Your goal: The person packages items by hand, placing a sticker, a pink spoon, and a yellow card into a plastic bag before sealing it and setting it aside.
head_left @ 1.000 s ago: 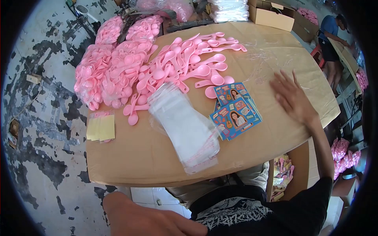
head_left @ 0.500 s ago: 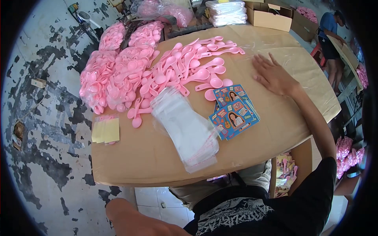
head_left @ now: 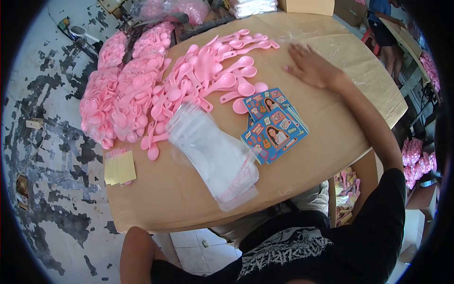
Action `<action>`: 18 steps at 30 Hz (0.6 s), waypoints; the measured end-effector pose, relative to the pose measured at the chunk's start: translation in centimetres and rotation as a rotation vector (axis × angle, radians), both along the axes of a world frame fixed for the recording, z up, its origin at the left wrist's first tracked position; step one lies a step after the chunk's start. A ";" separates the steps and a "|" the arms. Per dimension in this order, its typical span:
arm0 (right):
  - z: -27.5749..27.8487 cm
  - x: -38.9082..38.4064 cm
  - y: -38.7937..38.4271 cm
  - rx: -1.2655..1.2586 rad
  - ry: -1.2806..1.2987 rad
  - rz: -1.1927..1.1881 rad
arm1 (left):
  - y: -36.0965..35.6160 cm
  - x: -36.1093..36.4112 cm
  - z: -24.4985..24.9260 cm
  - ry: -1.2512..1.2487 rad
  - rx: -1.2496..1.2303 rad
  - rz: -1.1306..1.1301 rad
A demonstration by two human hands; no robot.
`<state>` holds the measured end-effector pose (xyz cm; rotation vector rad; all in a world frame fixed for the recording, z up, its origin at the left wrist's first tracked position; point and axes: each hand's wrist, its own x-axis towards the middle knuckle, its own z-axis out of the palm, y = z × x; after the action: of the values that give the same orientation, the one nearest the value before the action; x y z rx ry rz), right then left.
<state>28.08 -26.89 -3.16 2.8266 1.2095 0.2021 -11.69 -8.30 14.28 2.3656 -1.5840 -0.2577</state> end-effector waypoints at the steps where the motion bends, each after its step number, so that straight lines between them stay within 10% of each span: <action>1: -0.1 0.6 0.3 0.014 -0.008 0.005 | 0.1 1.9 -1.1 -0.029 0.006 0.051; 18: -0.4 9.3 2.6 0.015 0.014 -0.184 | 1.6 5.9 -4.1 -0.061 0.026 0.168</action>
<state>37.33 -24.31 -3.56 2.9347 0.9460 0.1817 -5.82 -6.73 10.22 2.5313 -1.4043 -0.1724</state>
